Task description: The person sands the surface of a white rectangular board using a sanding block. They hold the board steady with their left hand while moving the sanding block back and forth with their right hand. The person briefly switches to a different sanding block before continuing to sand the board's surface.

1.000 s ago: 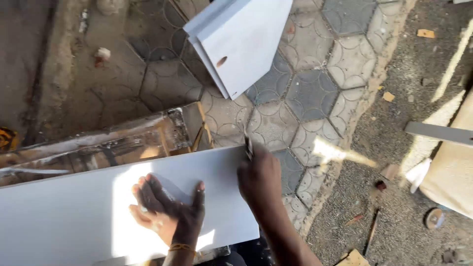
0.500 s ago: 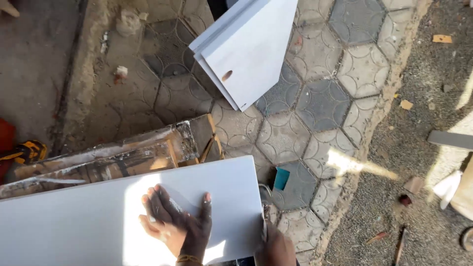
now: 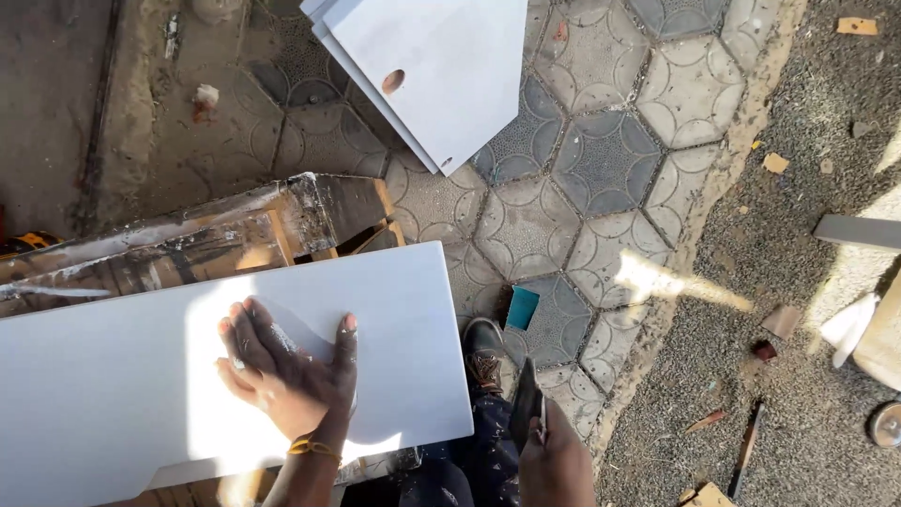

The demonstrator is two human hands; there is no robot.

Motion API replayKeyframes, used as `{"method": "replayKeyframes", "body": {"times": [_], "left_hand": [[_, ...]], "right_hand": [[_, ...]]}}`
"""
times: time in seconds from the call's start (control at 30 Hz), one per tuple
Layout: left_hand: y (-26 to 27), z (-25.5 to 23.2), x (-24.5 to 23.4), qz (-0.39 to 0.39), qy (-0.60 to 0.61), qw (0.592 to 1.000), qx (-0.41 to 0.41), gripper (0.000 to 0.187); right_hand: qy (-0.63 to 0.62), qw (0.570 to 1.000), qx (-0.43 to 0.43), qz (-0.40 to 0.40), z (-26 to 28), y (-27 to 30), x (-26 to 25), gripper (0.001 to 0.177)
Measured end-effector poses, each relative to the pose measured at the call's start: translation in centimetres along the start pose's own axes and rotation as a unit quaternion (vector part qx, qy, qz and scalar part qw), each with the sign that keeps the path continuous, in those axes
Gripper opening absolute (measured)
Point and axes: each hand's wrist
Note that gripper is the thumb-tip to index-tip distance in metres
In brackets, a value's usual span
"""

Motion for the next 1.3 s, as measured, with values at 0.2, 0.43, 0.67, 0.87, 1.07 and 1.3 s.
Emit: {"method": "replayKeyframes", "body": {"times": [0.2,0.43,0.67,0.87,1.07,1.3], "left_hand": [[6.9,-5.6,-2.7,0.156,0.123,0.962,0.185,0.124],[4.9,-9.6,-1.9,0.154,0.063,0.973,0.158,0.101],[-1.8,-10.8,0.5,0.041,0.183,0.962,0.199,0.061],[-4.9,-10.6,0.8,0.056,0.282,0.945,0.157,0.025],[-5.7,-9.4,0.9,0.041,0.276,0.936,0.215,0.023],[-4.4,-8.1,2.1,0.023,0.307,0.926,0.219,0.018]], "right_hand": [[-0.218,0.971,0.096,-0.024,3.7,1.6,-2.4,0.025],[-0.206,0.973,0.100,0.007,1.9,2.5,-2.2,0.028],[-0.232,0.973,0.005,0.016,3.6,4.3,-0.9,0.034],[-0.093,0.993,0.053,0.052,5.1,4.0,3.4,0.032],[-0.058,0.997,-0.039,-0.045,5.2,3.5,3.7,0.026],[-0.118,0.990,-0.053,0.051,15.4,5.3,-1.3,0.043]]}}
Point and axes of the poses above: each hand's wrist, its own y-axis away from the middle knuckle, its own x-axis out of the palm, z = x × y, and after that the axes turned 6 degrees about z, right-handed
